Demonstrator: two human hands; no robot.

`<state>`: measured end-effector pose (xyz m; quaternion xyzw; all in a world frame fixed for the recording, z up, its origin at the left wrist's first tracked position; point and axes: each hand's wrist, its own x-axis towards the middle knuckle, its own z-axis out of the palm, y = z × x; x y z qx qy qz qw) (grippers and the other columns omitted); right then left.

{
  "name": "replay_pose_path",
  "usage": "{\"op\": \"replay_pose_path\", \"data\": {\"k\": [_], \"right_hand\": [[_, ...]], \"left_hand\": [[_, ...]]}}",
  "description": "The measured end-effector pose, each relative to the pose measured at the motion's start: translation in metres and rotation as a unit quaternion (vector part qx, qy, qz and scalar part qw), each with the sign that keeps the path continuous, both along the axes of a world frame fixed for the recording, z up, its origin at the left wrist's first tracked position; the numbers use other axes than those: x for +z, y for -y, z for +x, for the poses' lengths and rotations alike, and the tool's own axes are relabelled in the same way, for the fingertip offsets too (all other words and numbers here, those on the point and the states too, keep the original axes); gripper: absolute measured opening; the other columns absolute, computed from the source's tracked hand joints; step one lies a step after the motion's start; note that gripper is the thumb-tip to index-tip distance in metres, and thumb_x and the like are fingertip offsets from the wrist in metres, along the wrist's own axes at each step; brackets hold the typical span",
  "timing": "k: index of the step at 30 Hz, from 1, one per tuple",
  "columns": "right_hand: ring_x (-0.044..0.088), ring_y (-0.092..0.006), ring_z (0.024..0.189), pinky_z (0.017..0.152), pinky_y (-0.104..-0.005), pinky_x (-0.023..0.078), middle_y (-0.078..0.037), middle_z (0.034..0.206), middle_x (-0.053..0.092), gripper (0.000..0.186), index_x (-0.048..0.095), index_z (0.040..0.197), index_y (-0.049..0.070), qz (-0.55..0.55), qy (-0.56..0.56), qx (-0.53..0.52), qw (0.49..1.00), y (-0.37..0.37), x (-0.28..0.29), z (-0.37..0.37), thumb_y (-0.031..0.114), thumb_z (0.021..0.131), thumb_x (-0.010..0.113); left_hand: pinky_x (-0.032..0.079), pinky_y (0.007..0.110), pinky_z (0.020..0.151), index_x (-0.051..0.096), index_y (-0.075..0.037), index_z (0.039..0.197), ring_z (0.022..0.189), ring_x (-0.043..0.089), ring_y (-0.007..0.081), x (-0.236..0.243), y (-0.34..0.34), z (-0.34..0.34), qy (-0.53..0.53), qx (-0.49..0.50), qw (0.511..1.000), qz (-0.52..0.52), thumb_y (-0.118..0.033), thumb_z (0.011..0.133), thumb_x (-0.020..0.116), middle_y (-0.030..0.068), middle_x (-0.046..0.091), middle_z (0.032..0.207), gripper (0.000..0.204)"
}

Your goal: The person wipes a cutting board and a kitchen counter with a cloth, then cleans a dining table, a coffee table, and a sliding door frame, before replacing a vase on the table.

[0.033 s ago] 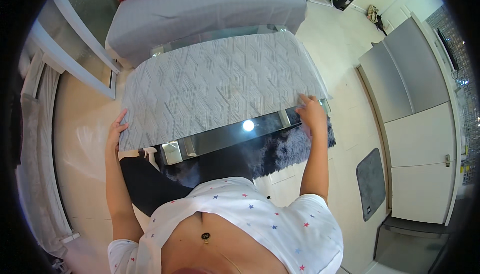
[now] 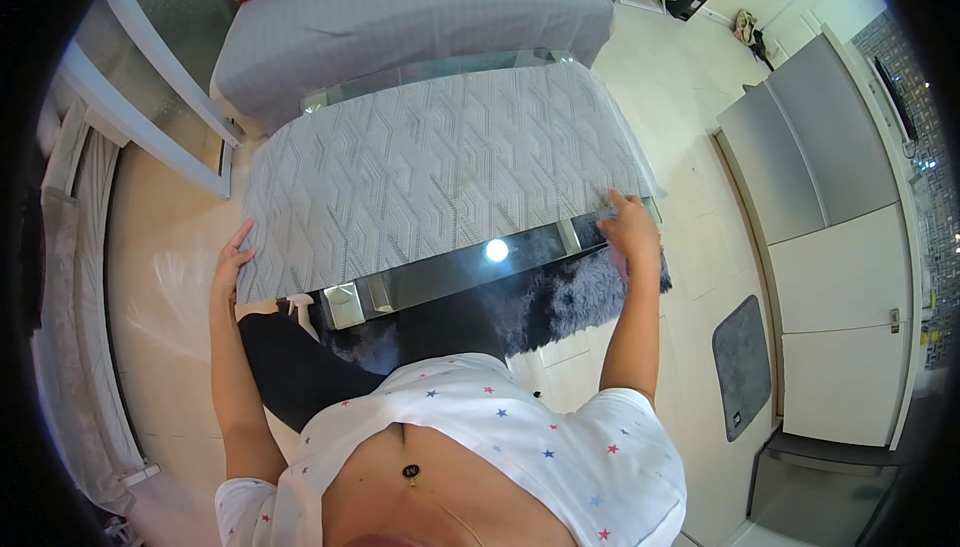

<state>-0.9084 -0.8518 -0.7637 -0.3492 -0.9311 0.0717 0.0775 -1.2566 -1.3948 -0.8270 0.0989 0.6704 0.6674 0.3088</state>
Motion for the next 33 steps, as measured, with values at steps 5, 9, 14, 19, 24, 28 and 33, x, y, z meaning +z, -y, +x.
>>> {"op": "replay_pose_path", "data": {"k": [5, 9, 14, 19, 24, 28, 33], "right_hand": [[0.064, -0.0329, 0.084, 0.073, -0.0393, 0.048, -0.021, 0.086, 0.064, 0.036, 0.060, 0.102, -0.002, -0.095, -0.129, -0.133, 0.978, -0.017, 0.029, 0.008, 0.024, 0.078, 0.066], [0.061, -0.0325, 0.079, 0.071, -0.0378, 0.048, -0.018, 0.087, 0.062, 0.033, 0.058, 0.095, -0.001, -0.090, -0.339, -0.027, 0.936, 0.034, 0.040, -0.072, 0.030, 0.083, 0.061], [0.058, -0.0316, 0.092, 0.082, -0.0419, 0.045, -0.015, 0.105, 0.058, 0.026, 0.061, 0.100, 0.009, -0.129, -0.143, 0.361, 0.912, 0.198, -0.004, -0.191, 0.028, 0.083, 0.058], [0.060, -0.0324, 0.082, 0.067, -0.0415, 0.047, -0.013, 0.087, 0.062, 0.016, 0.060, 0.088, 0.003, 0.170, -0.194, 0.364, 0.895, 0.182, -0.059, -0.204, 0.015, 0.079, 0.054], [0.058, -0.0327, 0.083, 0.075, -0.0455, 0.045, -0.013, 0.085, 0.063, 0.020, 0.061, 0.089, 0.003, 0.183, -0.228, 0.175, 0.940, -0.002, -0.073, -0.141, 0.014, 0.083, 0.046], [0.057, -0.0349, 0.086, 0.081, -0.0458, 0.043, -0.016, 0.091, 0.062, 0.023, 0.060, 0.096, 0.002, 0.297, -0.249, 0.128, 0.913, -0.008, -0.074, -0.155, 0.015, 0.083, 0.047], [0.054, -0.0312, 0.110, 0.097, -0.0427, 0.039, -0.016, 0.110, 0.061, 0.031, 0.061, 0.105, 0.002, 0.003, -0.251, 0.391, 0.885, 0.183, -0.092, -0.234, 0.009, 0.076, 0.051]], "left_hand": [[0.030, 0.032, 0.104, 0.036, -0.003, 0.137, 0.127, 0.039, 0.0281, -0.005, 0.015, 0.003, -0.014, 0.020, 0.998, -0.054, -0.005, 0.084, 0.052, 0.0176, 0.034, 0.142, 0.056], [0.028, 0.041, 0.105, 0.044, -0.002, 0.131, 0.129, 0.034, 0.0370, 0.002, -0.045, 0.013, -0.404, 0.071, 0.851, -0.328, -0.025, 0.084, 0.060, 0.0255, 0.033, 0.139, 0.055], [0.028, 0.047, 0.104, 0.046, -0.002, 0.129, 0.128, 0.033, 0.0379, 0.007, -0.151, 0.082, -0.569, 0.014, 0.760, -0.314, -0.027, 0.086, 0.056, 0.0228, 0.037, 0.138, 0.050], [0.019, 0.051, 0.107, 0.037, -0.005, 0.136, 0.134, 0.024, 0.0354, 0.006, -0.163, 0.098, -0.543, -0.025, 0.693, -0.473, -0.035, 0.093, 0.039, 0.0165, 0.030, 0.144, 0.053], [0.018, 0.052, 0.108, 0.038, -0.003, 0.135, 0.134, 0.024, 0.0354, 0.007, -0.166, 0.100, -0.553, -0.012, 0.704, -0.446, -0.033, 0.093, 0.039, 0.0167, 0.031, 0.144, 0.052], [0.017, 0.052, 0.108, 0.037, -0.002, 0.136, 0.135, 0.023, 0.0353, 0.008, -0.167, 0.100, -0.546, -0.015, 0.707, -0.450, -0.033, 0.093, 0.039, 0.0169, 0.030, 0.144, 0.053], [0.017, 0.050, 0.109, 0.034, -0.002, 0.137, 0.136, 0.020, 0.0324, 0.012, -0.172, 0.097, -0.548, -0.028, 0.677, -0.491, -0.031, 0.093, 0.040, 0.0144, 0.027, 0.146, 0.053]]}}
